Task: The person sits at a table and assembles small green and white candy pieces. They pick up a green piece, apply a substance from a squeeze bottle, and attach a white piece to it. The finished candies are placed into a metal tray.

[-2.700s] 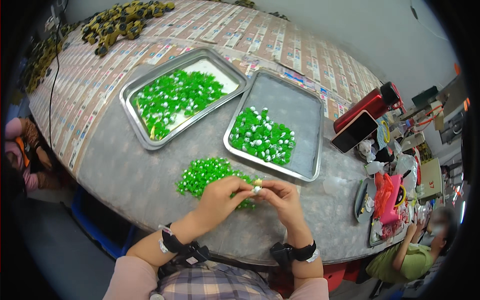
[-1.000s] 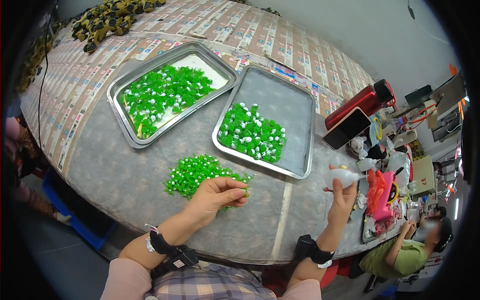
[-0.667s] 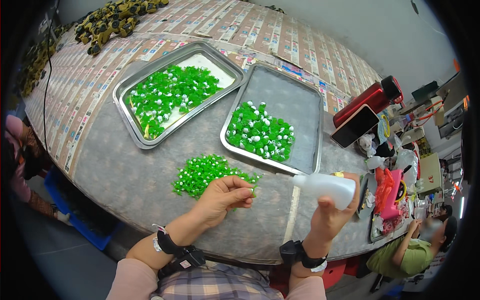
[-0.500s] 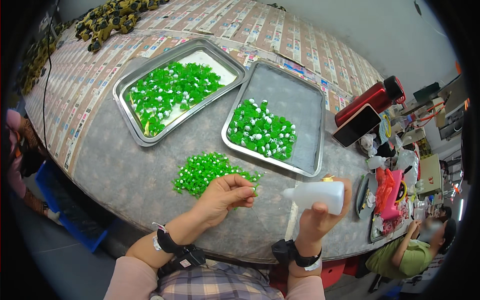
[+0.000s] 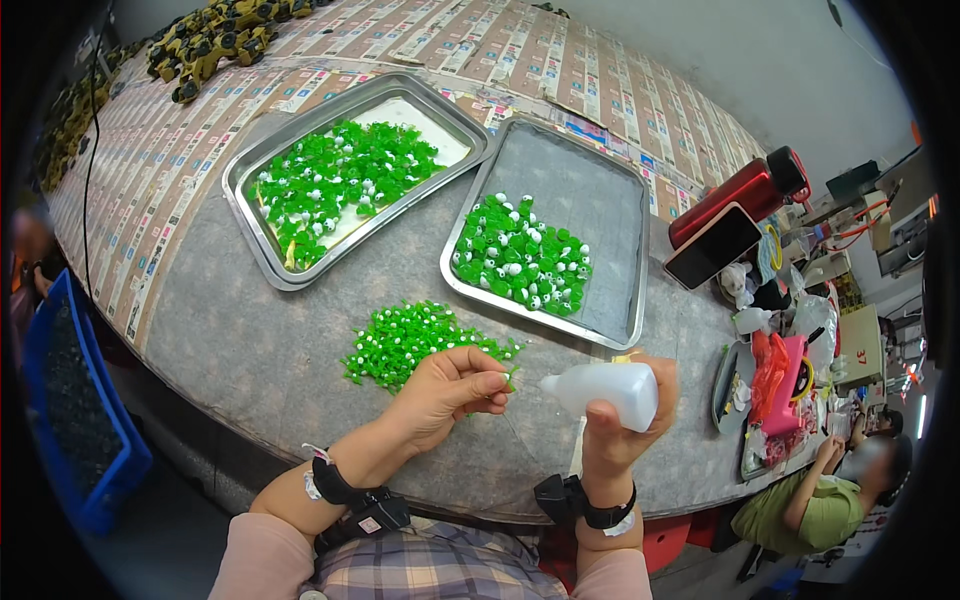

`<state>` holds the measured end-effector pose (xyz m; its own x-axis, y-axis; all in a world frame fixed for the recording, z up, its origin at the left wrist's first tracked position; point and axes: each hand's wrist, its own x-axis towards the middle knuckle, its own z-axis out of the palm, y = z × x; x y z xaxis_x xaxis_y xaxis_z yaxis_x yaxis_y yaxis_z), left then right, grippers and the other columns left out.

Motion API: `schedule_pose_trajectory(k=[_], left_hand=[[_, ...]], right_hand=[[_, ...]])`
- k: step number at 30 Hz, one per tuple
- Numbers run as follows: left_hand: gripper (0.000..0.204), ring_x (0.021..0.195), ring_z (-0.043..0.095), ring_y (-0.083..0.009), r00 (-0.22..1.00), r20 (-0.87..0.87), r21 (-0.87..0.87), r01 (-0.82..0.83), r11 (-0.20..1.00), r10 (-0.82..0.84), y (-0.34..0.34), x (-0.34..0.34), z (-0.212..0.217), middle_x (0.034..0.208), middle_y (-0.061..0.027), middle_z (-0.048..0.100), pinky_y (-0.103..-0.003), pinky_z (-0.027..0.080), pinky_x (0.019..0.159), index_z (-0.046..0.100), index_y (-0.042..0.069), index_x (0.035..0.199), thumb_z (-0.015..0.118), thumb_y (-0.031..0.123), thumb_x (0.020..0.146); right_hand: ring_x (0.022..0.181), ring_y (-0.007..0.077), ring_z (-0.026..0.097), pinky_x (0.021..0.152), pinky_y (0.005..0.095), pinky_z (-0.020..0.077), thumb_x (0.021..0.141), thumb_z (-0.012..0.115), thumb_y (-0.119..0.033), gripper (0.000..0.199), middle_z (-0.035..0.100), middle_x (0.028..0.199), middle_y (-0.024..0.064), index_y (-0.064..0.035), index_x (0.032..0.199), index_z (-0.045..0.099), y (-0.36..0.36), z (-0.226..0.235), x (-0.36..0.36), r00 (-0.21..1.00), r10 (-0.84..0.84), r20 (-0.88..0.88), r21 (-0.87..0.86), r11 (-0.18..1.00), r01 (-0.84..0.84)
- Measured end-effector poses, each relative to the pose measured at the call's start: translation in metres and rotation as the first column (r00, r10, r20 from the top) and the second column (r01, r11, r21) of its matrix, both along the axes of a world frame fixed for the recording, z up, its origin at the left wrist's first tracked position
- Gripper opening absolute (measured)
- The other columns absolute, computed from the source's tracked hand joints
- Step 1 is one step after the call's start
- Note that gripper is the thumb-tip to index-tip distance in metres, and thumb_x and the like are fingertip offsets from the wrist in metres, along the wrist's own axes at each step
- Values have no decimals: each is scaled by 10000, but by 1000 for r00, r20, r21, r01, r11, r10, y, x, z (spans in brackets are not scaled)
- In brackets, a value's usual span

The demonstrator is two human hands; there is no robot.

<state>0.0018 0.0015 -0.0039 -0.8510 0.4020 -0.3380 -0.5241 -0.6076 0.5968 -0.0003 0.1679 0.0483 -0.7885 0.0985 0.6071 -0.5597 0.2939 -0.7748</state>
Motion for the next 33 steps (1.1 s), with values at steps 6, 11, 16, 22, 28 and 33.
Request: schedule_pose_trajectory(k=[6,11,16,22,28,33], left_hand=[[79,638,561,-115,1000,-9,7,10,1000,-10,-1,0,-1,716,-49,572,-247,484,604,531,45,793,568,111,773],[89,636,561,-113,1000,3,-1,19,1000,-19,-1,0,-1,717,-51,574,-241,485,602,538,45,791,571,126,773],[89,630,562,-116,1000,-9,-2,8,1000,-8,-1,0,-1,716,-54,577,-239,484,603,538,38,795,573,116,770],[90,684,545,-101,972,-211,-138,-134,981,103,1,2,0,757,-48,578,-221,448,647,560,10,826,579,67,759],[87,660,566,-125,949,-277,-171,-205,964,152,3,3,-1,726,-68,587,-234,464,624,553,11,822,576,13,738],[102,697,543,-99,950,-288,-164,-171,972,119,1,3,-1,764,-47,579,-216,441,649,562,10,845,581,56,756]], right_hand=[[655,147,478,583,265,391,590,735,-349,495,488,747,55,-16,864,489,-1,-1,1,999,-53,9,-120,991,53],[661,146,465,594,258,383,597,727,-363,501,477,760,52,-19,870,486,2,-1,0,999,-35,18,-94,995,36],[633,113,430,573,229,353,610,649,-497,558,431,726,30,-19,822,456,-5,2,0,985,-165,57,-73,983,169],[630,127,443,569,239,362,609,677,-431,503,443,716,38,-15,812,478,2,0,0,995,-99,32,-122,987,102],[645,150,471,578,263,388,613,708,-348,446,479,740,61,-11,818,501,3,-4,1,998,-41,47,-108,993,46],[672,153,484,588,256,396,619,703,-353,462,487,769,67,-7,841,493,3,-7,0,997,-69,32,-85,994,71]])
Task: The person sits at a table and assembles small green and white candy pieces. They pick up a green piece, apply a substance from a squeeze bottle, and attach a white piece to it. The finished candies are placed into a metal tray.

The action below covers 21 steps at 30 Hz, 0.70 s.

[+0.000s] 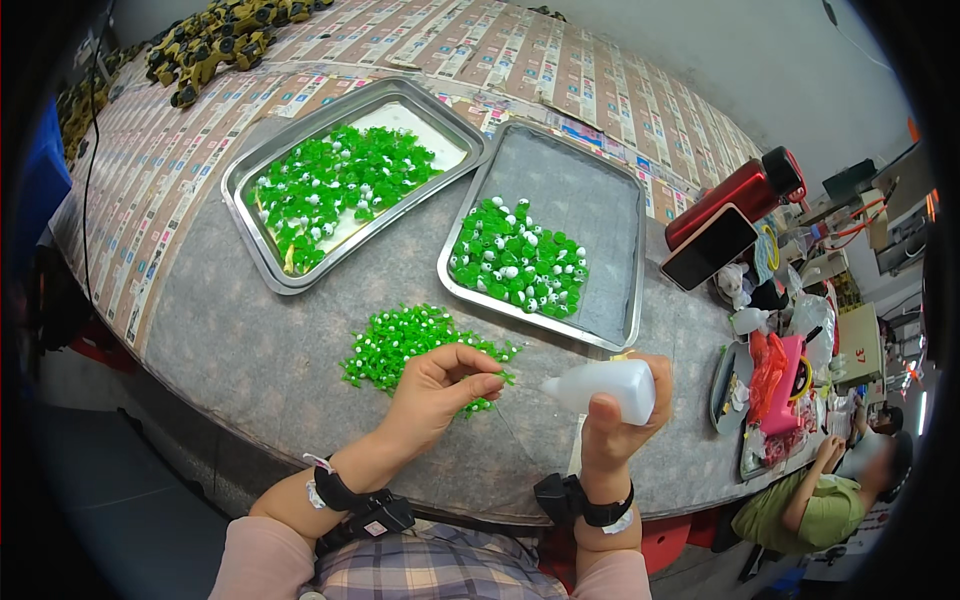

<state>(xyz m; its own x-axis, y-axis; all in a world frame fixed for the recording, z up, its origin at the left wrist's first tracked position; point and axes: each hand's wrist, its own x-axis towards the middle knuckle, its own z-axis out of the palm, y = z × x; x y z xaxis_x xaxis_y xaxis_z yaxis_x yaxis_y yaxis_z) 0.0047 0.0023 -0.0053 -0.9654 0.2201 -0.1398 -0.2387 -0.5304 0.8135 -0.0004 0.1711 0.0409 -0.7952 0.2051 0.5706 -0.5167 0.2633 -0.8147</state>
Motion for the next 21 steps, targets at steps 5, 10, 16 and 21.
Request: schedule_pose_trajectory(k=[5,10,16,21], left_hand=[[87,651,564,-123,999,32,4,-42,999,42,1,0,1,717,-64,585,-236,465,618,555,17,821,578,19,737],[68,634,562,-122,994,73,34,-85,996,83,2,-1,-1,706,-62,580,-236,474,604,550,18,813,564,18,746],[88,652,555,-117,996,73,63,-64,996,60,2,-1,0,732,-61,578,-234,466,612,545,3,830,572,41,755],[86,649,554,-115,996,73,70,-57,996,52,0,-1,-1,732,-59,578,-235,470,615,546,5,828,572,45,756]], right_hand=[[696,138,491,607,256,412,667,675,-278,458,482,774,52,-5,954,447,23,4,-8,992,-125,6,-174,977,124],[797,116,505,722,238,399,747,566,-69,336,529,885,83,5,1027,397,66,11,-31,961,-99,258,-87,988,125],[851,138,516,765,234,381,748,544,-22,355,540,977,105,10,1067,389,139,-58,-39,897,-103,430,-9,993,118],[812,179,530,723,249,396,710,570,-9,402,538,961,83,0,1074,399,139,-54,-41,782,-611,-124,592,588,552]])
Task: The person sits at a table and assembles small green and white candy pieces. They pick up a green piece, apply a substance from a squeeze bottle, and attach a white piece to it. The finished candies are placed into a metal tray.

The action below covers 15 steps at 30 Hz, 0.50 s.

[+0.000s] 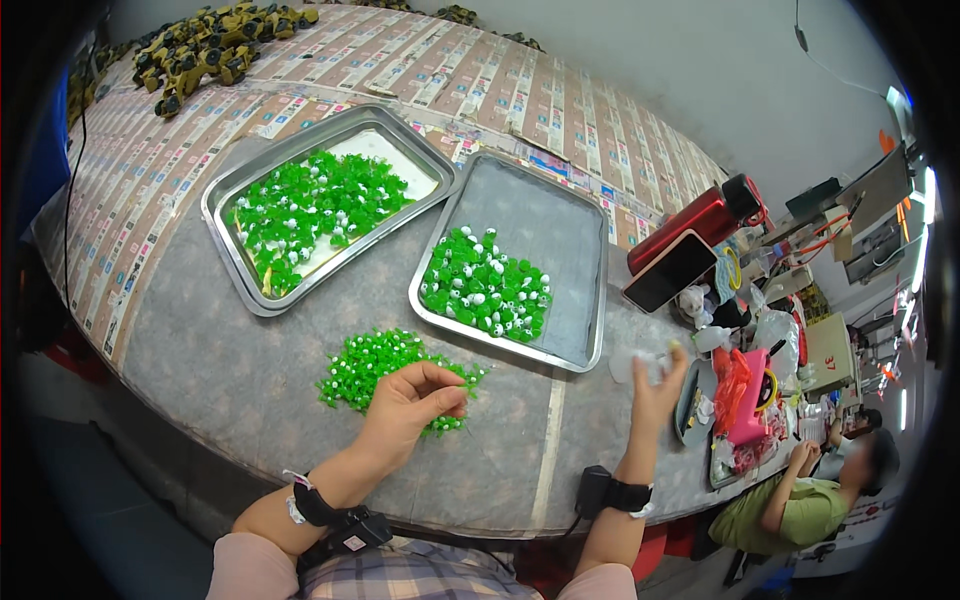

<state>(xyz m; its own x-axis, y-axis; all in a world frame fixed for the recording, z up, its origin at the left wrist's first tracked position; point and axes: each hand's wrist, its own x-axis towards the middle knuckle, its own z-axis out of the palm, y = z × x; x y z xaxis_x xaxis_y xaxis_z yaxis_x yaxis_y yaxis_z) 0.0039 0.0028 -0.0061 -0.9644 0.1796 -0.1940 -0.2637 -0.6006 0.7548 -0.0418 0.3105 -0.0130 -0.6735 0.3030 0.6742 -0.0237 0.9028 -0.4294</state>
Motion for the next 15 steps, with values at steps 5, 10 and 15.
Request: schedule_pose_trajectory(k=[5,10,15], left_hand=[[70,631,558,-119,1000,14,-5,-16,1000,16,0,1,0,710,-54,575,-242,479,600,542,24,815,568,37,752],[67,633,556,-115,1000,-13,-6,-21,1000,21,0,-1,0,713,-53,575,-245,483,603,542,23,816,565,38,754],[68,635,557,-114,1000,-4,-2,-4,1000,4,0,-1,0,717,-52,575,-248,486,606,543,21,814,568,38,753]], right_hand=[[788,205,534,666,282,413,676,580,-8,325,543,883,87,-30,987,487,-66,60,-6,928,366,70,-57,930,-363],[732,219,543,626,290,426,672,568,-4,179,536,783,107,-41,844,538,-100,34,-37,716,593,368,-100,791,-604],[713,234,538,615,306,423,673,574,-20,143,524,745,94,-31,809,533,-101,19,-45,673,590,446,-176,795,-581]])
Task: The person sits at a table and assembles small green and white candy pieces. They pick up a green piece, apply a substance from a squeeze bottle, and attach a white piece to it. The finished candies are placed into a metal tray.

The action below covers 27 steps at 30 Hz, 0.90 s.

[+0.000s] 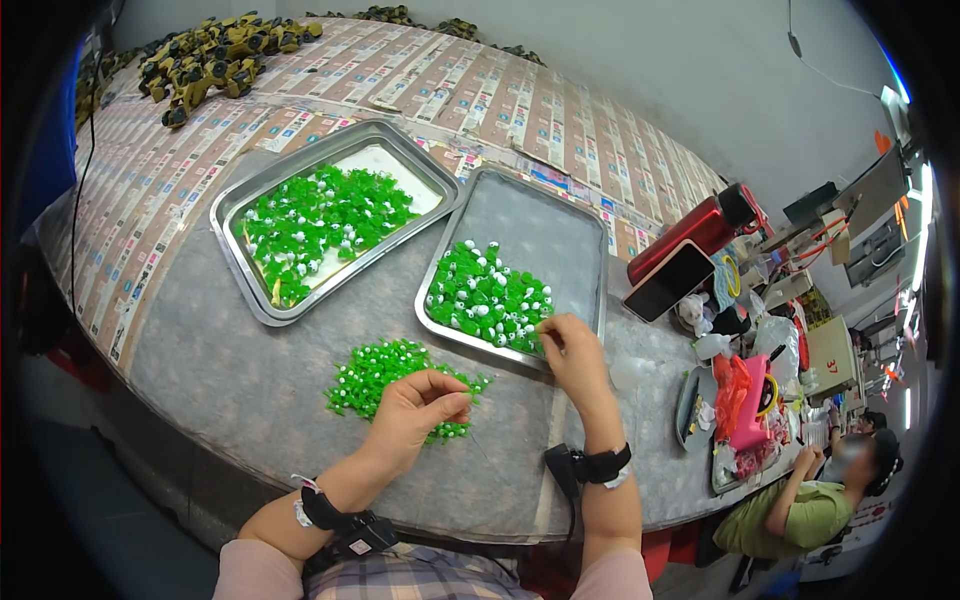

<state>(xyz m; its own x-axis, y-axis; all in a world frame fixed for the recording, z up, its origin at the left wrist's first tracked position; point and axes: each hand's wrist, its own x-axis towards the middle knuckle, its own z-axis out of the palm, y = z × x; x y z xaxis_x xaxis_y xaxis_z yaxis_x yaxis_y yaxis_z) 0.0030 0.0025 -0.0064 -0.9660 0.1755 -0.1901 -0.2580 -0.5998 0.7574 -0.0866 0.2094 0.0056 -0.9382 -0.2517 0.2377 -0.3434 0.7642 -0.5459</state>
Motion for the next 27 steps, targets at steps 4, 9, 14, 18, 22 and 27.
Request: schedule_pose_trajectory(k=[4,9,14,18,22,27], left_hand=[[74,638,559,-115,1000,23,28,20,999,-21,-2,2,0,716,-54,575,-250,488,606,543,20,814,574,41,750],[75,645,561,-116,999,26,35,36,999,-37,-1,2,-1,721,-55,574,-248,488,606,541,21,816,573,41,751],[74,649,561,-116,999,35,24,41,999,-42,2,0,0,728,-54,575,-249,487,608,541,22,818,570,38,752],[72,649,560,-115,998,45,24,40,999,-41,2,-2,0,730,-52,576,-245,484,609,542,18,818,568,40,755],[83,655,558,-113,998,38,10,47,999,-48,-2,-1,-3,737,-53,578,-239,475,611,546,12,832,565,43,758],[111,666,548,-102,992,-9,44,128,991,-128,0,0,-3,766,-53,577,-224,460,618,550,17,865,561,75,771]], right_hand=[[702,248,532,621,320,419,674,574,-26,144,534,749,96,-30,811,531,-9,16,12,999,-14,-34,-96,995,11],[738,259,524,646,332,415,658,587,-33,153,541,745,100,-32,802,534,-2,-1,2,998,-21,-62,10,1000,22],[782,269,510,671,353,405,642,595,-42,169,541,746,108,-26,798,531,3,-5,-2,999,30,27,122,992,-33],[770,271,522,671,345,413,637,597,-41,172,551,767,117,-22,794,529,3,-5,-6,999,6,-48,72,997,-2],[706,222,569,638,290,438,664,593,-35,154,576,754,120,-6,799,524,-1,13,9,998,-59,-23,-214,975,53],[707,124,564,663,234,442,681,591,-6,176,583,776,73,25,845,534,-16,18,56,975,93,204,-477,879,16]])
